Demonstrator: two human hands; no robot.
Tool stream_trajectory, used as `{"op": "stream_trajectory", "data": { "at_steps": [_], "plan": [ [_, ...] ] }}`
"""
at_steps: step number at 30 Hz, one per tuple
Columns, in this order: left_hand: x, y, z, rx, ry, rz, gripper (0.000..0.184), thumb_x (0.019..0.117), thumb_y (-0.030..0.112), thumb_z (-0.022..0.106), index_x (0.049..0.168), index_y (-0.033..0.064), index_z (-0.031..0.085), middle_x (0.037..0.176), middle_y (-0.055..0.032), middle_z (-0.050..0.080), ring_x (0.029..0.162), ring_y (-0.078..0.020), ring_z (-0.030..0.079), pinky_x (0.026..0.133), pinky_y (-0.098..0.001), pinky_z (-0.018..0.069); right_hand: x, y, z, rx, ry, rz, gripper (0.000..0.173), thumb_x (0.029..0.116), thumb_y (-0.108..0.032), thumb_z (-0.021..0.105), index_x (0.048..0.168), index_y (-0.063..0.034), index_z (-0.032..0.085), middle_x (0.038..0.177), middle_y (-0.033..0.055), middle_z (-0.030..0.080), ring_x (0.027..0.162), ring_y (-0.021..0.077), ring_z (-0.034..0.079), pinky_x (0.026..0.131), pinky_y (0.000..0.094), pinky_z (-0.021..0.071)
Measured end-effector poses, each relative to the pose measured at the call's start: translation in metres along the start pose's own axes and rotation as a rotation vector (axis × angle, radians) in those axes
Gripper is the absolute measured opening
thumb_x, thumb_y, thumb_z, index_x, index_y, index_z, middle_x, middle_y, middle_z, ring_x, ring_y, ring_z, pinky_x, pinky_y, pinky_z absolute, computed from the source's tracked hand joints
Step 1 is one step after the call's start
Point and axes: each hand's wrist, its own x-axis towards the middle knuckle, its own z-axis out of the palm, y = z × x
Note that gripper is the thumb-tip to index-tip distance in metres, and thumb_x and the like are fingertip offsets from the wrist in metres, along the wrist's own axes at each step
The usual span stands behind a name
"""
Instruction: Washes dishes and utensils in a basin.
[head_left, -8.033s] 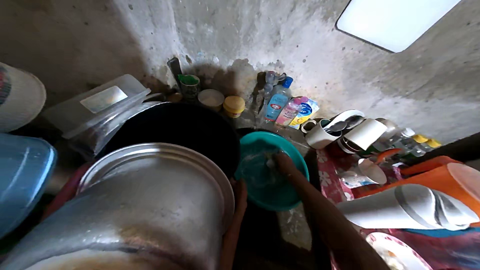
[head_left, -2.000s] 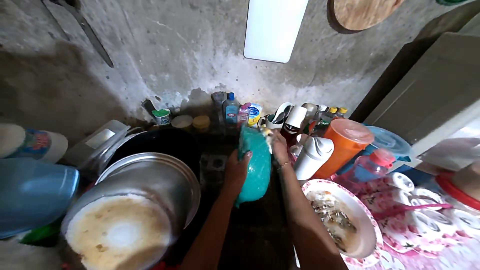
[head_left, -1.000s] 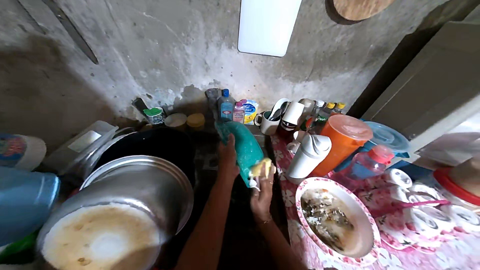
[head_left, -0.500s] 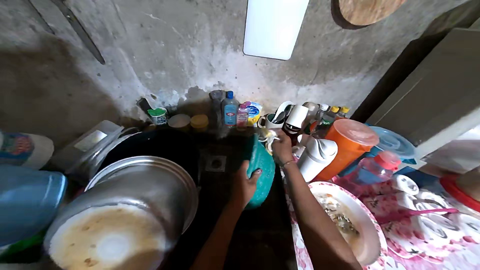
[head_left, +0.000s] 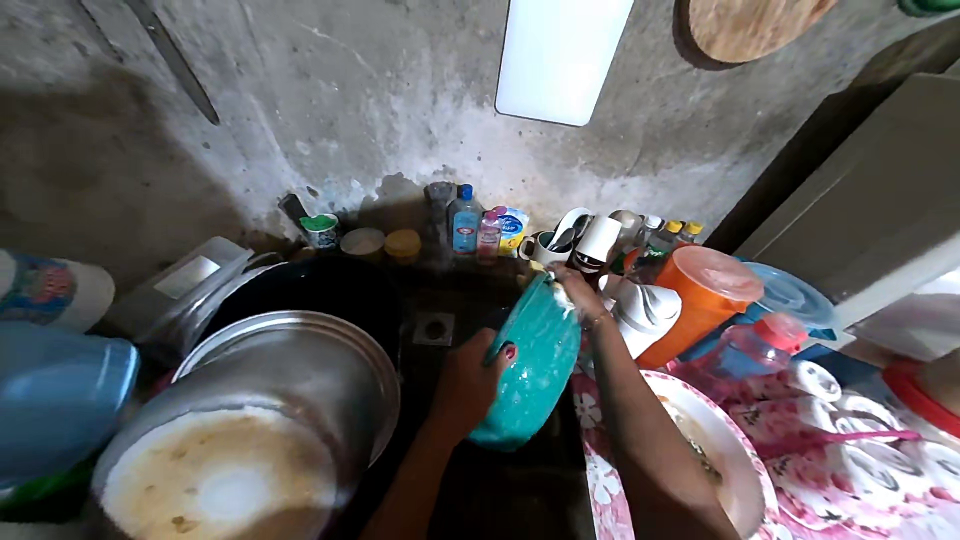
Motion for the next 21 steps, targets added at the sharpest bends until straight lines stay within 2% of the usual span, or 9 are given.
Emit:
{"op": "stream_trajectory", "data": {
  "at_steps": [3, 6, 10, 12, 14, 15, 16, 18, 21],
  "plan": [
    [-0.006, 0.003, -0.015, -0.153, 0.055, -0.026, 0.028, 0.1046, 0.012, 0.055, 0.122, -0.0091, 0.064, 0.11, -0.0193, 0.068, 0.1, -0.0179, 0.065, 0.093, -0.0352, 0.0525, -0.02, 0.015, 0.004, 0.224, 0.107, 0.106, 0.032, 0.1112, -0.008, 0.033, 0.13, 0.009, 0.052, 0.113, 0.0131, 0.061, 0.096, 0.007, 0.057, 0.087, 0.0208, 0.0481],
    [-0.002, 0.005, -0.022, -0.311, 0.182, -0.071, 0.027, 0.1047, 0.013, 0.055, 0.123, -0.0061, 0.063, 0.106, -0.0107, 0.067, 0.093, -0.0065, 0.064, 0.086, -0.0262, 0.0542, -0.064, -0.004, 0.018, 0.411, 0.205, 0.321, 0.036, 0.1109, -0.004, 0.03, 0.14, 0.0132, 0.043, 0.132, 0.0252, 0.055, 0.113, 0.0195, 0.055, 0.099, 0.03, 0.0446],
    [0.019, 0.006, -0.011, -0.494, 0.351, -0.147, 0.027, 0.1059, 0.011, 0.053, 0.125, -0.0077, 0.06, 0.111, -0.0158, 0.066, 0.097, -0.0122, 0.065, 0.088, -0.0303, 0.0544, -0.093, 0.004, 0.054, 0.857, 0.249, 0.471, 0.037, 0.113, -0.011, 0.025, 0.141, 0.0052, 0.043, 0.123, 0.0177, 0.058, 0.103, 0.0176, 0.057, 0.092, 0.0312, 0.0479],
    [0.029, 0.004, 0.004, -0.527, 0.411, -0.161, 0.027, 0.1062, 0.01, 0.053, 0.126, -0.0083, 0.058, 0.11, -0.0173, 0.065, 0.095, -0.0135, 0.065, 0.086, -0.0304, 0.0553, -0.097, 0.049, 0.081, 1.098, 0.103, 0.36, 0.047, 0.1142, -0.028, 0.015, 0.141, 0.0019, 0.04, 0.116, 0.0146, 0.059, 0.098, 0.017, 0.06, 0.083, 0.0344, 0.0535],
    [0.038, -0.004, 0.023, -0.466, 0.449, -0.137, 0.032, 0.1067, 0.01, 0.052, 0.13, -0.0112, 0.056, 0.115, -0.023, 0.066, 0.103, -0.0194, 0.066, 0.092, -0.0345, 0.0539, -0.101, 0.044, 0.106, 1.192, 0.169, 0.527, 0.055, 0.112, -0.044, 0.013, 0.116, -0.0049, 0.051, 0.085, 0.0078, 0.062, 0.071, 0.0153, 0.061, 0.058, 0.0336, 0.0532],
    [0.041, -0.009, 0.033, -0.415, 0.458, -0.115, 0.034, 0.1069, 0.011, 0.051, 0.131, -0.0128, 0.056, 0.119, -0.0263, 0.065, 0.109, -0.0239, 0.066, 0.098, -0.0378, 0.0517, -0.107, 0.036, 0.11, 1.22, 0.142, 0.568, 0.058, 0.111, -0.047, 0.01, 0.111, -0.0059, 0.051, 0.081, 0.0072, 0.061, 0.068, 0.0154, 0.061, 0.056, 0.0329, 0.0528],
    [0.043, -0.015, 0.042, -0.363, 0.454, -0.09, 0.037, 0.1071, 0.012, 0.05, 0.132, -0.0141, 0.055, 0.121, -0.029, 0.065, 0.113, -0.028, 0.065, 0.102, -0.0412, 0.0498, -0.119, 0.019, 0.108, 1.256, 0.093, 0.574, 0.058, 0.1114, -0.045, 0.007, 0.118, -0.0042, 0.048, 0.088, 0.0095, 0.06, 0.075, 0.0173, 0.06, 0.062, 0.0337, 0.0526],
    [0.045, -0.029, 0.056, -0.314, 0.427, -0.018, 0.036, 0.1073, 0.012, 0.05, 0.132, -0.0149, 0.054, 0.117, -0.0284, 0.066, 0.109, -0.0274, 0.068, 0.099, -0.0405, 0.0526, -0.139, -0.032, 0.096, 1.269, 0.091, 0.664, 0.057, 0.113, -0.038, 0.008, 0.133, -0.0014, 0.046, 0.107, 0.0149, 0.061, 0.092, 0.0201, 0.061, 0.078, 0.0346, 0.0521],
    [0.048, -0.056, 0.075, -0.361, 0.39, 0.103, 0.032, 0.1053, 0.008, 0.053, 0.125, -0.0164, 0.056, 0.109, -0.0247, 0.069, 0.1, -0.0207, 0.071, 0.093, -0.0349, 0.0567, -0.154, -0.08, 0.084, 1.189, 0.11, 0.753, 0.051, 0.1138, -0.029, 0.008, 0.134, -0.0014, 0.046, 0.109, 0.0134, 0.059, 0.094, 0.0174, 0.059, 0.082, 0.03, 0.0488]
  ]
}}
